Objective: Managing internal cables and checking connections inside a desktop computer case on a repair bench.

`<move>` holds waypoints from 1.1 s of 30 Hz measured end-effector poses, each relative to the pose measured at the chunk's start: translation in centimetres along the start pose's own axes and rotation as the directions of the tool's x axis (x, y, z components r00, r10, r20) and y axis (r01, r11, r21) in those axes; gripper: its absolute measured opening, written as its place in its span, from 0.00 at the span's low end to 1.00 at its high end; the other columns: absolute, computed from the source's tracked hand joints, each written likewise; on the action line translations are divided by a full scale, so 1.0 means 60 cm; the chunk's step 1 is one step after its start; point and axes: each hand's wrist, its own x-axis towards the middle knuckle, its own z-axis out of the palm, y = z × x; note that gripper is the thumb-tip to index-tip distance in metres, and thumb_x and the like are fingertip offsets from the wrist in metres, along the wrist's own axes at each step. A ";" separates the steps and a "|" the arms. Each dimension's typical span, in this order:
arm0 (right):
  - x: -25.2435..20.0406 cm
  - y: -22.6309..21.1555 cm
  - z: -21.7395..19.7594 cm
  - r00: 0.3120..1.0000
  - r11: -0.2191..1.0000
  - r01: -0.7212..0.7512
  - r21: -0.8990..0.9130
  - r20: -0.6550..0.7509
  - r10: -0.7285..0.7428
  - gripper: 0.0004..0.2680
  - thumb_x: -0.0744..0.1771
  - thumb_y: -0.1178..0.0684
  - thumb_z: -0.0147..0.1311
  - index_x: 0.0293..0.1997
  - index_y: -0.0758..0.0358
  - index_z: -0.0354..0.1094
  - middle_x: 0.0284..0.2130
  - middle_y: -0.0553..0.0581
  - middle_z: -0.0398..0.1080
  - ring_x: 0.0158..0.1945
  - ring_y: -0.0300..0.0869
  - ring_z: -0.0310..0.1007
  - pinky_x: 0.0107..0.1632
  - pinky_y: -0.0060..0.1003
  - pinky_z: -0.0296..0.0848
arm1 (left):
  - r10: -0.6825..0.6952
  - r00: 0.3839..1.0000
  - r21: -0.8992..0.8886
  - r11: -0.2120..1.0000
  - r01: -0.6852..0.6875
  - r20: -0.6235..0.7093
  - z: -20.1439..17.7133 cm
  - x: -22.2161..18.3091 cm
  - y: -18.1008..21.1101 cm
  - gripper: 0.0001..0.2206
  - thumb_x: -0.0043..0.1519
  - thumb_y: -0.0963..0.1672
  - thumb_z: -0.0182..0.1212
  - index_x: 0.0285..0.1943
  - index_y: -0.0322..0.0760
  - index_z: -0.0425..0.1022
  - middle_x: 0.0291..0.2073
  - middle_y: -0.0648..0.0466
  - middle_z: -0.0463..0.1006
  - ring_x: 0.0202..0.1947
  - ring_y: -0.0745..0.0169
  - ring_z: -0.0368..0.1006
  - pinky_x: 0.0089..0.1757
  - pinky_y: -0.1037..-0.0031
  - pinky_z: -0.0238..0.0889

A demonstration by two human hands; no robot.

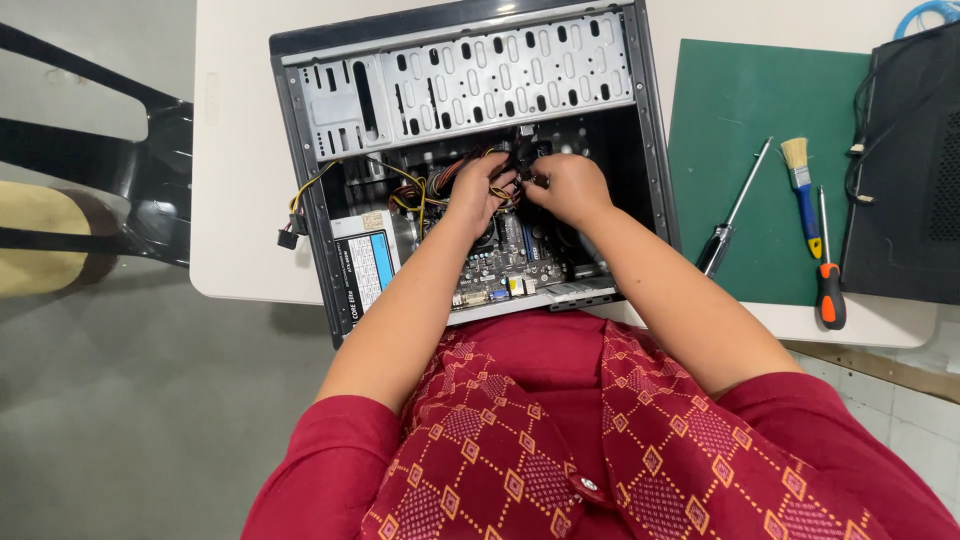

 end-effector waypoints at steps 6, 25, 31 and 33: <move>-0.002 0.005 0.007 1.000 0.999 0.000 0.047 0.007 -0.001 0.07 0.63 0.44 0.64 0.34 0.53 0.75 0.24 0.49 0.75 0.37 0.47 0.78 0.42 0.42 0.76 | -0.002 1.000 -0.015 1.000 0.002 -0.002 0.006 -0.010 0.005 0.30 0.61 0.44 0.70 0.69 0.36 0.57 0.62 0.46 0.66 0.64 0.39 0.69 0.62 0.51 0.59; 0.013 -0.006 -0.016 0.932 0.624 -0.361 0.693 0.245 0.267 0.05 0.64 0.51 0.63 0.31 0.57 0.74 0.19 0.53 0.72 0.28 0.35 0.74 0.30 0.26 0.76 | 0.104 0.994 0.132 0.985 -0.107 0.031 0.027 -0.091 0.049 0.21 0.67 0.51 0.58 0.53 0.25 0.75 0.56 0.30 0.75 0.57 0.30 0.73 0.55 0.51 0.69; 0.007 -0.014 -0.032 0.915 0.517 -0.400 0.757 0.358 0.183 0.05 0.65 0.52 0.63 0.32 0.60 0.73 0.21 0.52 0.71 0.31 0.35 0.75 0.31 0.25 0.76 | 0.107 0.991 0.167 0.979 -0.118 0.075 0.021 -0.111 0.059 0.23 0.69 0.54 0.53 0.57 0.32 0.77 0.56 0.33 0.77 0.53 0.33 0.76 0.51 0.49 0.73; 0.002 -0.031 -0.046 0.900 0.549 -0.412 0.727 0.419 0.121 0.06 0.62 0.54 0.65 0.36 0.62 0.74 0.22 0.53 0.72 0.32 0.36 0.75 0.34 0.29 0.78 | 0.078 0.994 0.218 0.971 -0.093 0.078 0.015 -0.107 0.058 0.23 0.68 0.56 0.52 0.57 0.36 0.78 0.53 0.37 0.80 0.49 0.40 0.80 0.48 0.54 0.76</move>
